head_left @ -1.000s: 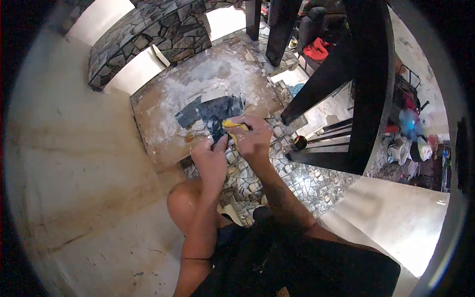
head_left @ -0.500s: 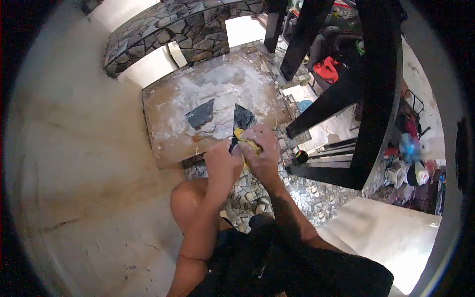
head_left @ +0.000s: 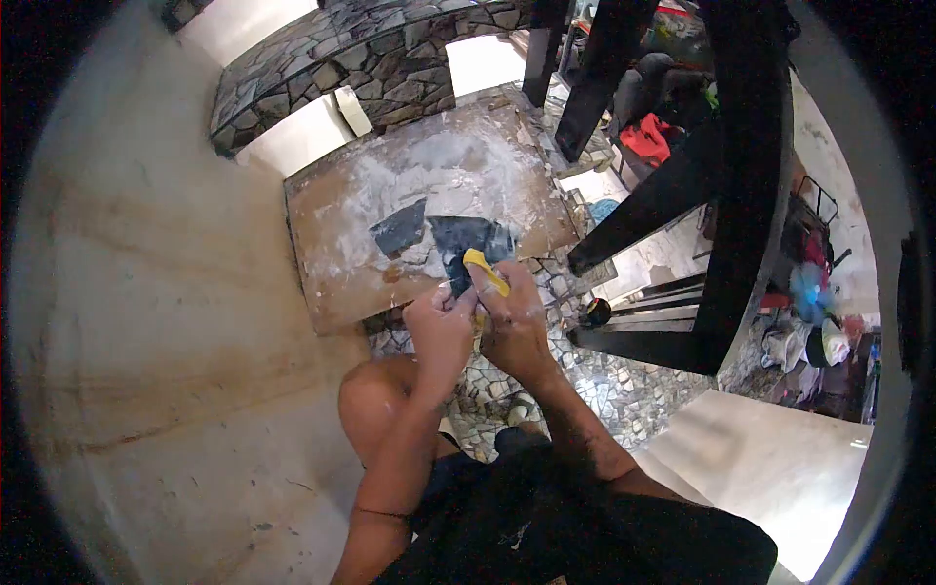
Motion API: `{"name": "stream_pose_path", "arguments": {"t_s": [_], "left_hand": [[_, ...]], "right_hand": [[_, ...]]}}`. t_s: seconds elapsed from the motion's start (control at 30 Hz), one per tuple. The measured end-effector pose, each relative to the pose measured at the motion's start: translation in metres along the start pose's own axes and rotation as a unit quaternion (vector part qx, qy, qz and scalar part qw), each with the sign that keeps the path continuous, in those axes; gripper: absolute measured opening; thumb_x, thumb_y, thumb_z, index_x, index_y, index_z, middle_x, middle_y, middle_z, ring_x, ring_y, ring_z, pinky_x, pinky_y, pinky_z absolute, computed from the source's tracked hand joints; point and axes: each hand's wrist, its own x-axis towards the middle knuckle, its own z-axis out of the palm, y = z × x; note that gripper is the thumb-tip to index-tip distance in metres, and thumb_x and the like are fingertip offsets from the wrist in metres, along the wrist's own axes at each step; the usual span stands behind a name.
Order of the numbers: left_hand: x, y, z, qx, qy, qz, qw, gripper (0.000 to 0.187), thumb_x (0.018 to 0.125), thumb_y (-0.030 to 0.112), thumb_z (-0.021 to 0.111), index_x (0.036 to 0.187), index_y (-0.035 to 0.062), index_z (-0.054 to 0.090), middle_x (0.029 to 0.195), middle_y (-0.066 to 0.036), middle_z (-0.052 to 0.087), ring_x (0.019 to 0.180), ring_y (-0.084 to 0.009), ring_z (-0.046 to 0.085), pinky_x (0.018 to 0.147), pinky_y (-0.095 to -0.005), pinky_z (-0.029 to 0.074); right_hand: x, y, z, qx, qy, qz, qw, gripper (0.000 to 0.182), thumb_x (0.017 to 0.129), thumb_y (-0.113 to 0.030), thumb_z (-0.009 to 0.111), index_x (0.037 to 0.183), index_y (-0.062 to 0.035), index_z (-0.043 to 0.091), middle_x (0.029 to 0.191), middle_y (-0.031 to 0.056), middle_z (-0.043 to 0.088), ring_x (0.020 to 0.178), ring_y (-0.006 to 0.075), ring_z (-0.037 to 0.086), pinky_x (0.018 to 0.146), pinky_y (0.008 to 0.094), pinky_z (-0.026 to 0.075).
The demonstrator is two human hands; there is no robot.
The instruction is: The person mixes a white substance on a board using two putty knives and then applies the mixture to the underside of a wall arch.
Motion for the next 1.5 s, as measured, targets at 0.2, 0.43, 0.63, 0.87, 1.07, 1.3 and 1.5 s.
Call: {"name": "stream_pose_path", "arguments": {"t_s": [0.2,0.43,0.63,0.87,1.07,1.3,1.5], "left_hand": [[0.004,-0.021,0.013,-0.256,0.043,-0.052,0.964,0.007,0.082,0.002,0.063,0.080,-0.0047,0.062,0.070,-0.002,0.060,0.058,-0.0066,0.054,0.051,-0.0213,0.042],[0.008,-0.020,0.016,-0.218,0.056,-0.082,0.971,0.007,0.084,0.002,0.060,0.079,-0.0020,0.057,0.072,-0.003,0.058,0.064,-0.0074,0.056,0.054,-0.0215,0.043],[0.012,-0.032,0.021,-0.175,0.069,-0.046,0.981,0.012,0.086,0.006,0.059,0.078,0.0004,0.052,0.074,-0.002,0.053,0.068,-0.0074,0.050,0.054,-0.0240,0.042],[0.017,-0.032,0.021,-0.140,0.035,-0.010,0.989,0.006,0.087,0.002,0.056,0.088,-0.0028,0.053,0.084,-0.007,0.057,0.073,-0.0115,0.057,0.061,-0.0249,0.049],[0.003,0.009,0.022,-0.277,0.032,-0.084,0.957,0.006,0.086,-0.001,0.056,0.082,-0.0032,0.052,0.075,-0.006,0.055,0.065,-0.0133,0.059,0.058,-0.0251,0.050],[0.020,-0.029,0.011,-0.047,0.031,-0.015,0.998,0.016,0.077,0.003,0.062,0.067,-0.0021,0.051,0.058,-0.001,0.049,0.054,-0.0085,0.046,0.047,-0.0264,0.037],[0.028,-0.028,0.000,0.052,-0.044,0.013,0.998,0.027,0.072,0.013,0.065,0.059,-0.0034,0.048,0.051,-0.007,0.044,0.049,-0.0121,0.038,0.045,-0.0339,0.031]], "right_hand": [[-0.008,0.014,0.003,0.024,-0.005,0.075,0.997,0.061,0.065,0.004,0.053,0.126,-0.0006,0.047,0.106,0.0252,0.046,0.085,0.0407,0.053,0.069,0.0427,0.048],[-0.009,0.009,0.008,0.093,-0.020,0.089,0.991,0.062,0.065,0.003,0.055,0.126,-0.0021,0.048,0.099,0.0229,0.046,0.085,0.0393,0.053,0.067,0.0417,0.047],[-0.007,0.005,0.006,0.065,0.023,0.064,0.996,0.058,0.064,0.003,0.054,0.122,-0.0027,0.053,0.093,0.0202,0.047,0.080,0.0356,0.052,0.066,0.0403,0.046],[-0.007,0.017,-0.001,0.124,0.002,0.059,0.991,0.061,0.065,0.004,0.054,0.125,-0.0068,0.050,0.090,0.0182,0.047,0.079,0.0352,0.052,0.063,0.0412,0.046],[-0.001,0.033,0.001,0.049,0.041,0.096,0.993,0.065,0.064,0.000,0.056,0.128,-0.0103,0.048,0.090,0.0189,0.047,0.080,0.0358,0.052,0.065,0.0433,0.046],[-0.008,0.009,-0.001,0.091,-0.066,0.038,0.993,0.063,0.064,-0.001,0.058,0.125,-0.0148,0.051,0.093,0.0191,0.048,0.085,0.0375,0.053,0.067,0.0432,0.048],[0.013,0.017,-0.010,0.080,-0.093,-0.059,0.991,0.064,0.062,0.000,0.063,0.124,-0.0137,0.052,0.090,0.0162,0.047,0.082,0.0355,0.053,0.063,0.0429,0.047]]}}
